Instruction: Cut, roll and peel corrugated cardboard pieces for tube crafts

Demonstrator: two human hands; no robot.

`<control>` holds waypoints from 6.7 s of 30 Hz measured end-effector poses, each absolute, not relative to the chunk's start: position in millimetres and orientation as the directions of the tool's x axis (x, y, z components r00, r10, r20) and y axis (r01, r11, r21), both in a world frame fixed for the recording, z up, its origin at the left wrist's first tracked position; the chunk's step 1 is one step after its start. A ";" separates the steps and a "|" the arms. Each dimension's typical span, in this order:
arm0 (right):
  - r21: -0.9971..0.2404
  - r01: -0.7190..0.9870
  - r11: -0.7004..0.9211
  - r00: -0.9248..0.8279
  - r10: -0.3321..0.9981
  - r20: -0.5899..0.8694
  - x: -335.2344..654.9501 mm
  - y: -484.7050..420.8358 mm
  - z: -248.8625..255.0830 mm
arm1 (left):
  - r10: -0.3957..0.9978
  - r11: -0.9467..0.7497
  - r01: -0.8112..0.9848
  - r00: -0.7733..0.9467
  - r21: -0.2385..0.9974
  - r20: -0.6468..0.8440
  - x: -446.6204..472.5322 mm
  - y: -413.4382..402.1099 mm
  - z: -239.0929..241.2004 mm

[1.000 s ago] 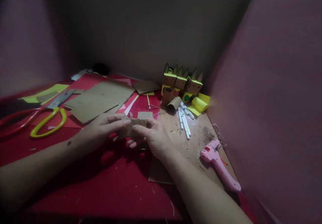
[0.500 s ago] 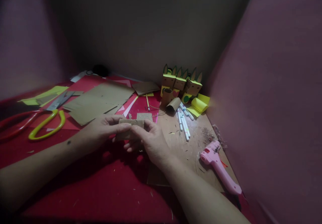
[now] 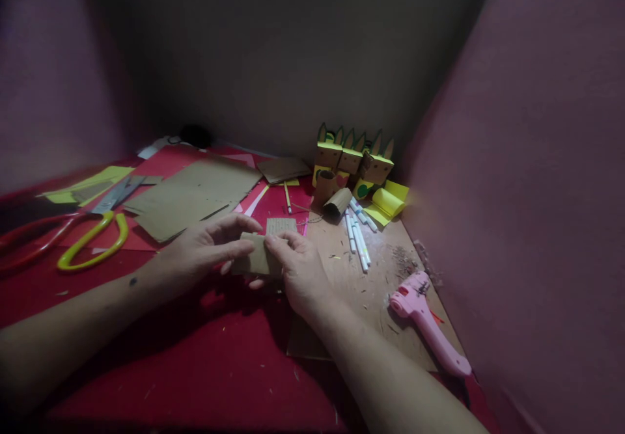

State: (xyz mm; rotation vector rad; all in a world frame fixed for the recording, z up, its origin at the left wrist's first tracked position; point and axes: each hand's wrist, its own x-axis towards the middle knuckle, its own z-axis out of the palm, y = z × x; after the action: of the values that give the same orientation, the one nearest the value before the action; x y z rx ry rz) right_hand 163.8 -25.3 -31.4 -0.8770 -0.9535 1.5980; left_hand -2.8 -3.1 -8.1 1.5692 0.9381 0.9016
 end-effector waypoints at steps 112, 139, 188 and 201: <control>-0.907 -0.418 -0.038 -0.186 0.982 0.044 158.6 -34.6 -25.2 | 0.944 0.123 -0.255 0.328 0.959 -0.034 13.0 -15.7 -5.5; -0.902 -0.017 0.431 0.137 0.895 0.425 174.7 -27.6 -27.1 | 0.785 0.091 -0.129 0.620 0.987 0.009 -4.8 -14.0 -2.1; -0.974 -0.178 0.138 -0.100 0.983 0.157 173.4 -28.9 -13.9 | 0.840 -0.491 0.281 0.402 0.825 0.364 -4.1 -17.0 -15.0; -0.978 -0.052 0.203 -0.084 0.975 0.207 169.3 -42.6 -8.2 | 0.890 -0.344 0.180 0.375 0.921 0.259 4.8 -23.9 -1.0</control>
State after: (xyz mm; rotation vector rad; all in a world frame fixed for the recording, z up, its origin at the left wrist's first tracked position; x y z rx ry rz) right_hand 169.3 -42.6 -8.2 -0.9804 -1.3324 1.1386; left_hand 4.8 -23.9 -1.0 1.7679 0.9417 1.0277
